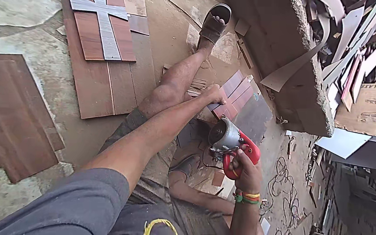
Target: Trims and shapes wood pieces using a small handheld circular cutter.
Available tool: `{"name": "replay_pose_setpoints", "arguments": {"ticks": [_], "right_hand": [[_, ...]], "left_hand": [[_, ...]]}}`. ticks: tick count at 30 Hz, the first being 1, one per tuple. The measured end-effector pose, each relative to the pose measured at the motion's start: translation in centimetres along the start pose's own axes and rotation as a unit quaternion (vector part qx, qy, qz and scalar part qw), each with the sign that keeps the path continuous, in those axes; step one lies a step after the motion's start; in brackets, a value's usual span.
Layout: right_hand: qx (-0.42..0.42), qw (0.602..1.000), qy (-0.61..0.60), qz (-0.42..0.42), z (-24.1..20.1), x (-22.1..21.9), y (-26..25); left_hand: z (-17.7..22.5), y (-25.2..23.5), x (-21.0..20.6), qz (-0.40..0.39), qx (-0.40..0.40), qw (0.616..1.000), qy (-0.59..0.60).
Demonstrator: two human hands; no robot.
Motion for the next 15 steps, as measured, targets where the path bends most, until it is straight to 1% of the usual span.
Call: {"name": "replay_pose_setpoints", "arguments": {"ticks": [2, 5, 6, 7, 8, 9, 10, 11, 12, 13, 14, 15], "right_hand": [[-0.002, 1.000, 0.005, 0.004, 0.2, -0.2, 0.3], [0.003, 1.000, -0.009, 0.020, 0.9, -0.3, 0.5], [0.006, 0.999, -0.015, 0.028, 1.3, -0.3, 0.7], [0.008, 0.999, -0.017, 0.035, 1.8, -0.2, 0.8], [0.010, 0.999, -0.020, 0.041, 2.3, -0.3, 0.9], [0.011, 0.999, -0.022, 0.045, 2.6, -0.4, 1.0], [0.010, 0.999, -0.021, 0.047, 2.7, -0.5, 1.1], [0.010, 0.999, -0.021, 0.048, 2.8, -0.4, 1.1], [0.009, 0.999, -0.021, 0.049, 2.8, -0.3, 1.1], [0.011, 0.998, -0.020, 0.050, 2.8, -0.3, 1.0], [0.014, 0.998, -0.018, 0.052, 2.8, -0.2, 0.9], [0.018, 0.998, -0.017, 0.054, 2.8, -0.1, 0.8]], "left_hand": [[-0.1, -0.5, -0.2, 0.005, -0.019, 1.000, -0.007], [-0.2, -1.1, -0.2, 0.011, -0.018, 1.000, -0.015], [-0.1, -0.8, -0.1, 0.020, -0.029, 0.999, -0.014], [0.4, 0.2, 0.2, 0.043, -0.056, 0.997, -0.010], [1.3, 2.5, 1.2, 0.082, -0.096, 0.992, 0.001], [3.0, 6.5, 2.8, 0.106, -0.121, 0.987, 0.015], [5.0, 11.4, 4.5, 0.028, -0.054, 0.998, 0.025], [6.5, 15.4, 5.8, -0.032, 0.011, 0.998, 0.044], [7.1, 17.0, 6.3, -0.062, 0.037, 0.996, 0.052], [6.6, 15.8, 5.8, -0.053, 0.007, 0.998, 0.045], [5.2, 12.1, 4.7, 0.024, -0.071, 0.997, 0.028], [3.1, 7.2, 3.2, 0.132, -0.155, 0.979, 0.020]]}}
Point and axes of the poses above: each hand's wrist, its own y-axis away from the middle knuckle, its own x-axis out of the back of the hand, z = x × y, the point moved 10 cm from there along -y, towards the middle knuckle, and after that the axes turned 4 degrees about -x, right-handed, at the moved point
